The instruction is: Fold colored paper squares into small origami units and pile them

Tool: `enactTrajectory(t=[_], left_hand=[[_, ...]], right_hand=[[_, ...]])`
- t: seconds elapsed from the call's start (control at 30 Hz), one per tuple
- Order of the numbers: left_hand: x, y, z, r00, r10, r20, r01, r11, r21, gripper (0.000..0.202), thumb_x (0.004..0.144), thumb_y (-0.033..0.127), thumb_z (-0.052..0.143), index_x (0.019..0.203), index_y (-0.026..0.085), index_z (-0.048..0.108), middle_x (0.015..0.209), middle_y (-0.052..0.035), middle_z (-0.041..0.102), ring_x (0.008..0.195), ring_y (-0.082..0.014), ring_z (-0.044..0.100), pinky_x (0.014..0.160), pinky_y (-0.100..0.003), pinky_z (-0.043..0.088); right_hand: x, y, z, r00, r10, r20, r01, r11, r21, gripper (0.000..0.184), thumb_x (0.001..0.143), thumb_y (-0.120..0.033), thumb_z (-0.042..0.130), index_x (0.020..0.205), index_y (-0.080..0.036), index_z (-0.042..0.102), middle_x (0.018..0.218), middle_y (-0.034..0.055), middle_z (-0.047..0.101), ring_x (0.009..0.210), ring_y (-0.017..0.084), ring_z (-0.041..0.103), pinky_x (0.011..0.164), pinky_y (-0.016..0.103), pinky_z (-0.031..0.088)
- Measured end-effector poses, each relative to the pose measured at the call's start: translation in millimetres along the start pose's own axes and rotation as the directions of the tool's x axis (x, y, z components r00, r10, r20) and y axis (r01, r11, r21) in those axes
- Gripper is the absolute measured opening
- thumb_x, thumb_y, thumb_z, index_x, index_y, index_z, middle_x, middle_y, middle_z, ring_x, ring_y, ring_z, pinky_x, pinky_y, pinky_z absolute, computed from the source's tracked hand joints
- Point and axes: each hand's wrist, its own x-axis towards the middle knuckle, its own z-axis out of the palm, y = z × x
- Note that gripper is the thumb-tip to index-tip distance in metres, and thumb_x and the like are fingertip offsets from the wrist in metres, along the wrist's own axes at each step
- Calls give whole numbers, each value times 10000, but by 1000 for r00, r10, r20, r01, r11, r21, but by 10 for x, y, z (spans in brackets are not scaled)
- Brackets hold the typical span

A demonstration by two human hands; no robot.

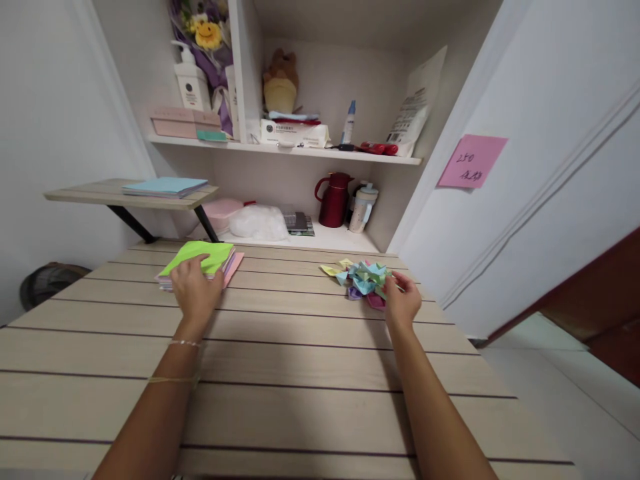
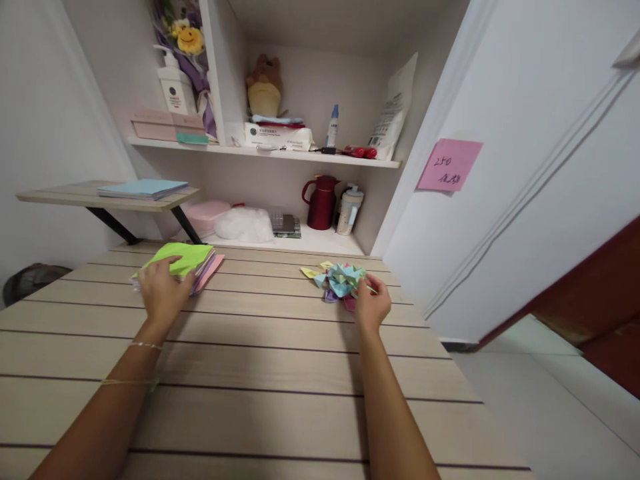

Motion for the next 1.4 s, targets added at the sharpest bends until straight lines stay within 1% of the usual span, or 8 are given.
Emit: enactTrajectory(t=[0.13, 0.27, 0.63, 0.9, 1.0, 1.07, 1.27, 1.4], left_hand=[[-33, -108, -12, 987, 54, 154, -97, 951, 292, 419, 741, 381, 489, 1070, 129, 551, 1112, -168, 538, 1064, -321, 418, 807, -432, 315], [-30, -113, 2, 961, 53, 272, -159, 909, 385, 312, 790, 319, 376, 846, 160, 639, 863, -123, 641, 876, -262, 535, 787, -393, 286], [18, -98, -80, 976, 70, 206, -140, 927, 349, 303, 778, 344, 444, 793, 167, 690, 740, -103, 662, 721, -245, 527, 602, -317, 288], [-22, -34, -62, 989, 144, 41, -148, 981, 123, 301, 799, 371, 472, 806, 155, 681, 867, -76, 679, 790, -234, 566, 663, -319, 367], [-102, 139, -46, 981, 191, -34, -192, 981, -20, 265, 814, 326, 469, 851, 155, 669, 912, -75, 681, 836, -212, 603, 688, -297, 420], [-204, 271, -24, 951, 303, -59, -309, 940, -143, 231, 809, 302, 493, 862, 157, 665, 895, -65, 690, 825, -185, 622, 714, -274, 447], [-621, 558, 108, 700, 713, -30, -652, 622, -433, 169, 808, 179, 504, 894, 165, 648, 854, -46, 701, 809, -129, 641, 758, -222, 484], [-788, 694, 121, 602, 798, 12, -572, 442, -691, 156, 782, 165, 538, 888, 191, 648, 853, -43, 697, 801, -127, 640, 767, -233, 503]], right_hand=[[-130, -22, 16, 991, -132, -2, 130, 975, -178, 377, 673, -345, 557, 973, -121, 599, 826, 54, 597, 625, 136, 527, 586, 263, 445], [-226, -53, 53, 985, -169, 26, 171, 962, -215, 380, 685, -359, 549, 985, -130, 588, 802, 35, 580, 610, 129, 494, 598, 258, 416], [-378, -182, 118, 968, -224, 113, 242, 954, -176, 318, 706, -353, 547, 947, -150, 589, 807, 34, 551, 584, 124, 455, 585, 265, 389], [-677, -393, 175, 868, -415, 273, 472, 860, -194, 313, 737, -272, 517, 1028, -161, 551, 806, 36, 535, 599, 132, 451, 596, 276, 411], [-813, -454, 196, 780, -421, 462, 529, 839, -129, 414, 750, -261, 518, 1155, -179, 483, 726, 9, 566, 565, 130, 482, 568, 257, 428], [-890, -494, 200, 667, -386, 637, 551, 831, -73, 534, 739, -247, 541, 1251, -199, 398, 690, -11, 610, 531, 123, 510, 548, 239, 443], [-1042, -544, 213, 394, -230, 890, 430, 902, 43, 736, 697, -259, 626, 1338, -265, 264, 867, 13, 683, 601, 123, 610, 601, 248, 509], [-1075, -467, 261, 314, -229, 921, 363, 926, 106, 495, 680, -273, 643, 1160, -231, 533, 887, 33, 681, 711, 156, 635, 642, 261, 505]])
